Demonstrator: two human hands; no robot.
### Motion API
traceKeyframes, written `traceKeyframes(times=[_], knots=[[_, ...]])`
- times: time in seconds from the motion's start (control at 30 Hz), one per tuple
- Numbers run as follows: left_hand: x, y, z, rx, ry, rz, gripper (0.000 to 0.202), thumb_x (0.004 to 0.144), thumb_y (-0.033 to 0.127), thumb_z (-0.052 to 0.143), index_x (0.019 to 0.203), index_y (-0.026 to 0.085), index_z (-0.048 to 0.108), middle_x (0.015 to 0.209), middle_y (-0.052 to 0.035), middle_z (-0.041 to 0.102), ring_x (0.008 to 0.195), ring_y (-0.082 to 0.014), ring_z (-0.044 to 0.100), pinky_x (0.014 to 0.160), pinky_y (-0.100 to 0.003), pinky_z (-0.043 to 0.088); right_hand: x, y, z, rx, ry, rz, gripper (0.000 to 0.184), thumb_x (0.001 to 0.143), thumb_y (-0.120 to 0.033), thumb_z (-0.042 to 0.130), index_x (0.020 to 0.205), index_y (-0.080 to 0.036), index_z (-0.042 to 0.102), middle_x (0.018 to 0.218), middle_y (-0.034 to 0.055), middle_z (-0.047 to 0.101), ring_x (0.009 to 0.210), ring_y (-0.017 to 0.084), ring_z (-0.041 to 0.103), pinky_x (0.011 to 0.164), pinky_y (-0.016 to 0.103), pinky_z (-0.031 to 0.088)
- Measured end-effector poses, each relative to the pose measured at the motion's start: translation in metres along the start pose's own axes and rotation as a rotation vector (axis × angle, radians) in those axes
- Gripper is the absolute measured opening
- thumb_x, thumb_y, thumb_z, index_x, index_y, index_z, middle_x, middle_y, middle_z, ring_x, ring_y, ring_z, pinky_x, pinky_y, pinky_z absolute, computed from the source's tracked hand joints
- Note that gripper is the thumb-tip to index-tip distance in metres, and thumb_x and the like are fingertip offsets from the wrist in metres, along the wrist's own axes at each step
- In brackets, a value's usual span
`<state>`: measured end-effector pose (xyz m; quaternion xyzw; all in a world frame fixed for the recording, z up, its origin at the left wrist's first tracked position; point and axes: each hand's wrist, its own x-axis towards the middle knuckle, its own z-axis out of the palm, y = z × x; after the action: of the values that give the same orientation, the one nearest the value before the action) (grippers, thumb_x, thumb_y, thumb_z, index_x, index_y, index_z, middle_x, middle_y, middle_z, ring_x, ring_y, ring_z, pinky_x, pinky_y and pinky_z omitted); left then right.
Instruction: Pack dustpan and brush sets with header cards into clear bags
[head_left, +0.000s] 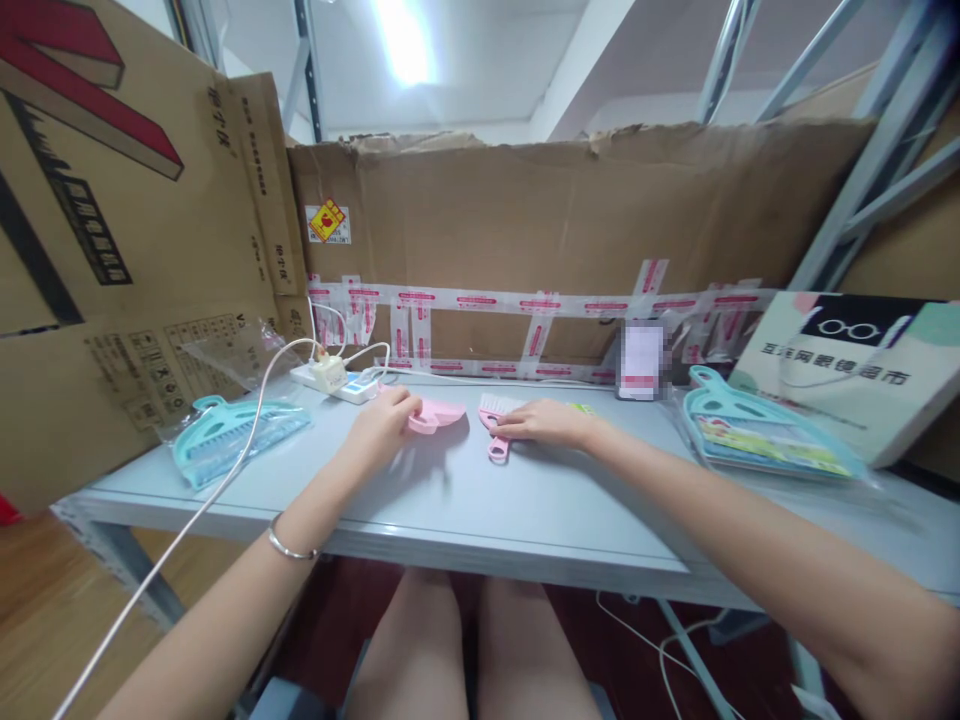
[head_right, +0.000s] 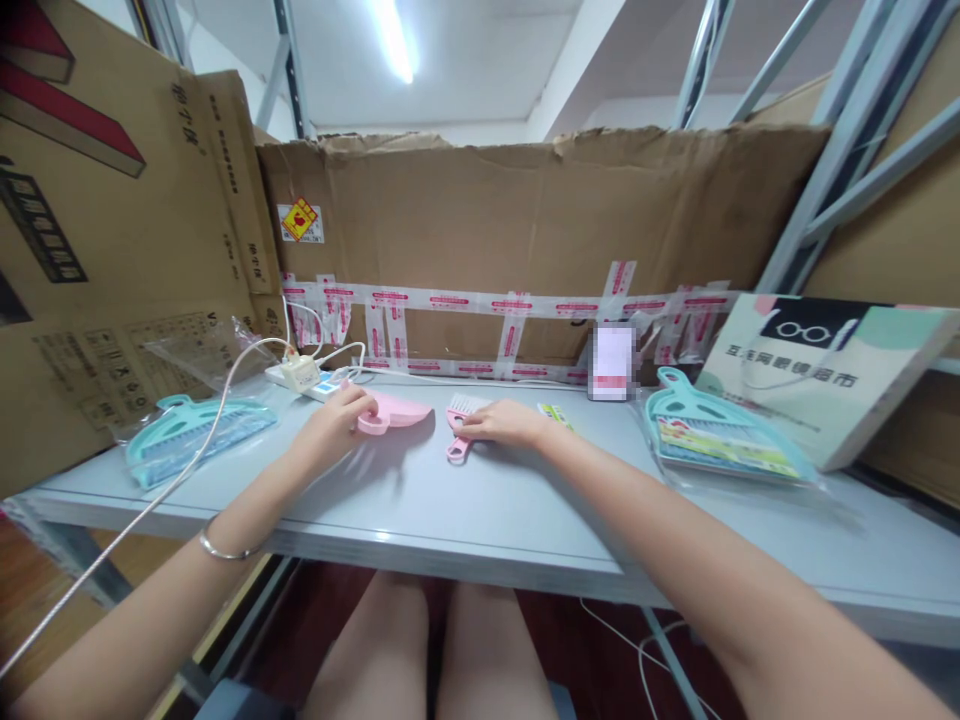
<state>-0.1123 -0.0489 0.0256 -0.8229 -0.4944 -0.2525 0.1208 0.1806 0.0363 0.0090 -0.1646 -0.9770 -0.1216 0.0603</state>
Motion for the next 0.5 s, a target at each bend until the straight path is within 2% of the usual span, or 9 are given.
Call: traceKeyframes(times=[0.1, 0.2, 0.33, 0.5], knots=[[0.000, -0.006, 0.002, 0.037, -0.169, 0.028, 0.027, 0.073, 0.004, 0.043, 0.087, 0.017, 0.061, 0.093, -0.0084, 0.059, 0.086, -0.0215, 0.055, 0.071, -0.030, 0.042, -0.003, 0.005, 0.003, 0.033, -0.003, 0.026, 0.038, 0.086, -0.013, 0.044, 0.115, -0.032, 0.058, 0.114, 0.0017, 0.065, 0.094, 0.012, 0.063, 0.073, 0.023, 0.046], [0.004, -0.009, 0.009, 0.030, -0.266, 0.079, 0.035, 0.071, 0.001, 0.042, 0.090, 0.019, 0.065, 0.090, -0.0068, 0.060, 0.083, -0.0190, 0.058, 0.072, -0.027, 0.042, -0.006, 0.009, 0.007, 0.035, -0.010, 0.040, 0.040, 0.084, -0.011, 0.044, 0.115, -0.032, 0.058, 0.117, 0.0015, 0.063, 0.093, 0.012, 0.063, 0.073, 0.023, 0.047], [0.015, -0.012, 0.023, 0.048, -0.342, 0.104, 0.034, 0.070, -0.001, 0.041, 0.081, 0.018, 0.068, 0.082, -0.0068, 0.060, 0.074, -0.0174, 0.058, 0.069, -0.025, 0.042, -0.007, 0.012, 0.010, 0.021, -0.010, 0.044, 0.040, 0.083, -0.010, 0.046, 0.114, -0.032, 0.059, 0.117, 0.0013, 0.063, 0.093, 0.012, 0.063, 0.072, 0.022, 0.047], [0.033, -0.018, 0.033, 0.108, -0.380, 0.062, 0.028, 0.069, 0.000, 0.045, 0.073, 0.014, 0.068, 0.078, -0.0089, 0.059, 0.070, -0.0189, 0.058, 0.067, -0.027, 0.042, -0.010, 0.014, 0.012, -0.004, 0.049, 0.093, 0.039, 0.082, -0.011, 0.049, 0.112, -0.032, 0.060, 0.118, 0.0009, 0.063, 0.091, 0.011, 0.063, 0.070, 0.021, 0.047]])
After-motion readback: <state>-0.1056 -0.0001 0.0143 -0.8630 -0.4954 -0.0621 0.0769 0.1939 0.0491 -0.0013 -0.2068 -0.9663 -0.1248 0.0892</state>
